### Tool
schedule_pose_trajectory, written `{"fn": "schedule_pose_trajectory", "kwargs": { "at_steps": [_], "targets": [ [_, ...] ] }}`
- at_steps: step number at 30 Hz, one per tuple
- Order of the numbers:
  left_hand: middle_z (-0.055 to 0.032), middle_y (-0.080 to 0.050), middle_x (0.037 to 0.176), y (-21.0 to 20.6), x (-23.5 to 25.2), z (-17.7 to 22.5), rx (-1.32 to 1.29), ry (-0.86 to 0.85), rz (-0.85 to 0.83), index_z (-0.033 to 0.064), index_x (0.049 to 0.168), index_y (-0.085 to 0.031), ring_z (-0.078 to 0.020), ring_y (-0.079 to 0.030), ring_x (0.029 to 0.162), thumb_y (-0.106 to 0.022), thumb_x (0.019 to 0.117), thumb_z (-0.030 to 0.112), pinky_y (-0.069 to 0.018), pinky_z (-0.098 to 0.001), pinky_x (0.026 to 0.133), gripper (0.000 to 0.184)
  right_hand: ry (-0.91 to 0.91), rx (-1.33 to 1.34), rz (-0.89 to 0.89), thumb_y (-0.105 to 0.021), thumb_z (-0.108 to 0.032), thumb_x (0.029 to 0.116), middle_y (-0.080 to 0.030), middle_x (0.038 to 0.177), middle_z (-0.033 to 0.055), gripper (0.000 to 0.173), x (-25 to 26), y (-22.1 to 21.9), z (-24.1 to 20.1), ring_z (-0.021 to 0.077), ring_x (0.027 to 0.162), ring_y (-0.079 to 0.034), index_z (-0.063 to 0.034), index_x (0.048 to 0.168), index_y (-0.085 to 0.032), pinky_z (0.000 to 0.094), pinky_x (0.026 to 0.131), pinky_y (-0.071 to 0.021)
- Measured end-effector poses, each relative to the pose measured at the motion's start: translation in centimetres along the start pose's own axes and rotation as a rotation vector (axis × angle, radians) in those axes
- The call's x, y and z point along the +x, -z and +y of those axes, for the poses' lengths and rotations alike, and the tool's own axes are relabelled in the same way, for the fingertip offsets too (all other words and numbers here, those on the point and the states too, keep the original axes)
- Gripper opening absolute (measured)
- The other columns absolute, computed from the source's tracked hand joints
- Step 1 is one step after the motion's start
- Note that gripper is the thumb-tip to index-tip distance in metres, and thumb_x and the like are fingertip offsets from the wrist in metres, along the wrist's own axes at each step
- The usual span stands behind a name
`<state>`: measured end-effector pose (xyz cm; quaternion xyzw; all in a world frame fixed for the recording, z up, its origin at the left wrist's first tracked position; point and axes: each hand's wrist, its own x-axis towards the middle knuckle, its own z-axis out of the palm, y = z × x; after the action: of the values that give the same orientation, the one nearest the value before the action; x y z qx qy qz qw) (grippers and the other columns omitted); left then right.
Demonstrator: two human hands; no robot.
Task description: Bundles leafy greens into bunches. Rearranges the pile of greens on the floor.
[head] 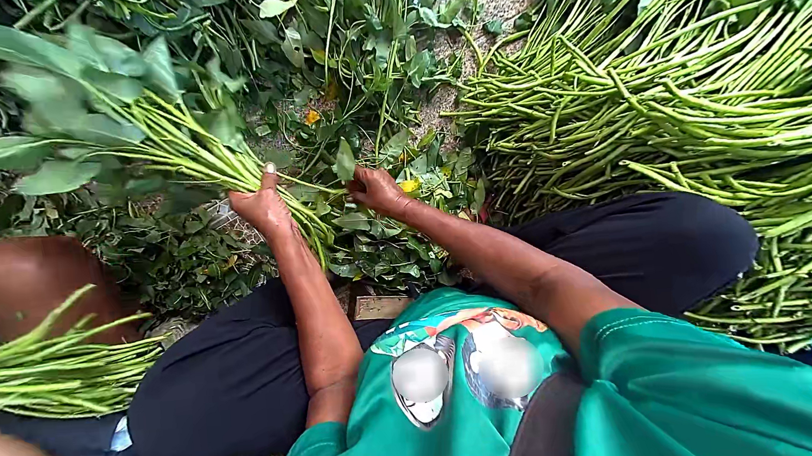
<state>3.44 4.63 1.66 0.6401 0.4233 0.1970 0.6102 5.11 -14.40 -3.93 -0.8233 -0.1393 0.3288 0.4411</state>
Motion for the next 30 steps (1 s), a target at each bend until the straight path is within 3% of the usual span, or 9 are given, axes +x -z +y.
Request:
{"fn": "schedule_pose_trajectory", "kwargs": {
  "at_steps": [3,6,11,13,15,19,22,25,30],
  "targets": [
    [-0.0085,-0.061,0.113,1.4,-1.6,4.3,0.073,-0.081,-0.031,-0.0035,0.139,-0.042,-0.0078,-0.065,0.089,-0.069,0.0967,0.008,-0.0582,-0.0248,0.081,0.051,-0.140,-0.230,-0.121,-0.070,-0.011,0.0951,-0.072,0.110,0.0248,0.031,2.7,0.4,2.8,0.0454,0.108,-0.068,0.0031,0.122,-0.065,0.0667,0.098,-0.0494],
    [-0.0064,-0.067,0.110,1.6,-2.6,5.4,0.015,-0.078,-0.123,-0.0010,0.140,-0.038,-0.0078,-0.068,0.085,-0.061,0.1038,0.013,-0.0586,-0.0238,0.078,0.045,-0.048,-0.329,-0.149,-0.080,-0.028,0.0889,-0.063,0.131,0.0250,0.043,5.6,0.1,2.8,0.0441,0.126,-0.058,0.0002,0.120,-0.071,0.0650,0.106,-0.0439],
    [-0.0130,-0.067,0.093,0.0,-0.3,2.5,-0.139,0.054,-0.085,-0.0034,0.129,-0.044,-0.0219,-0.072,0.069,-0.067,0.0945,-0.005,-0.0655,-0.0376,0.065,0.042,-0.164,-0.246,-0.203,-0.068,-0.039,0.0988,-0.048,0.151,0.0293,0.067,11.3,-3.0,0.5,0.0476,0.131,-0.055,-0.0186,0.158,-0.043,0.0667,0.103,-0.0464],
    [-0.0117,-0.065,0.094,-0.2,-0.4,2.5,-0.118,0.102,-0.066,-0.0026,0.131,-0.045,-0.0190,-0.070,0.068,-0.067,0.0938,-0.006,-0.0642,-0.0346,0.063,0.044,-0.286,-0.167,-0.219,-0.066,-0.042,0.1000,-0.043,0.154,0.0295,0.070,13.0,-4.0,1.0,0.0470,0.134,-0.053,-0.0229,0.161,-0.038,0.0655,0.106,-0.0453],
    [-0.0105,-0.066,0.092,-0.4,-0.4,2.2,-0.101,0.116,-0.043,-0.0025,0.129,-0.046,-0.0166,-0.069,0.065,-0.068,0.0931,-0.007,-0.0632,-0.0316,0.061,0.042,-0.358,-0.104,-0.214,-0.069,-0.043,0.0982,-0.041,0.156,0.0303,0.069,14.0,-4.7,1.8,0.0470,0.137,-0.050,-0.0165,0.157,-0.044,0.0664,0.108,-0.0434],
    [-0.0120,-0.068,0.097,-0.6,0.0,1.3,-0.093,0.104,-0.040,-0.0031,0.130,-0.045,-0.0165,-0.069,0.066,-0.070,0.0917,-0.006,-0.0625,-0.0307,0.060,0.046,-0.294,0.063,-0.082,-0.066,-0.026,0.1012,-0.053,0.147,0.0268,0.047,12.7,-4.5,3.0,0.0412,0.134,-0.054,-0.0047,0.143,-0.060,0.0591,0.112,-0.0429],
    [-0.0111,-0.072,0.095,-0.6,0.1,1.0,-0.052,0.071,-0.062,-0.0044,0.128,-0.047,-0.0157,-0.070,0.067,-0.071,0.0902,-0.008,-0.0620,-0.0295,0.063,0.045,-0.162,0.250,0.141,-0.068,-0.019,0.0995,-0.065,0.126,0.0225,0.032,9.7,-3.2,2.2,0.0316,0.113,-0.066,0.0006,0.125,-0.069,0.0470,0.103,-0.0526],
    [-0.0110,-0.072,0.092,-0.7,-0.1,0.5,-0.019,0.069,-0.116,-0.0046,0.126,-0.048,-0.0148,-0.069,0.065,-0.072,0.0887,-0.008,-0.0611,-0.0287,0.063,0.045,-0.052,0.442,0.365,-0.076,-0.013,0.0916,-0.071,0.102,0.0170,0.029,7.0,-2.1,2.2,0.0212,0.093,-0.069,0.0075,0.109,-0.064,0.0380,0.089,-0.0576],
    [-0.0119,-0.073,0.093,-1.2,-0.7,0.0,-0.003,0.124,-0.219,-0.0054,0.127,-0.049,-0.0159,-0.070,0.067,-0.073,0.0883,-0.006,-0.0616,-0.0296,0.062,0.046,-0.067,0.370,0.381,-0.071,0.000,0.0909,-0.067,0.114,0.0200,0.036,4.4,4.0,2.9,0.0253,0.094,-0.071,0.0075,0.124,-0.058,0.0418,0.085,-0.0614]
  ]
}}
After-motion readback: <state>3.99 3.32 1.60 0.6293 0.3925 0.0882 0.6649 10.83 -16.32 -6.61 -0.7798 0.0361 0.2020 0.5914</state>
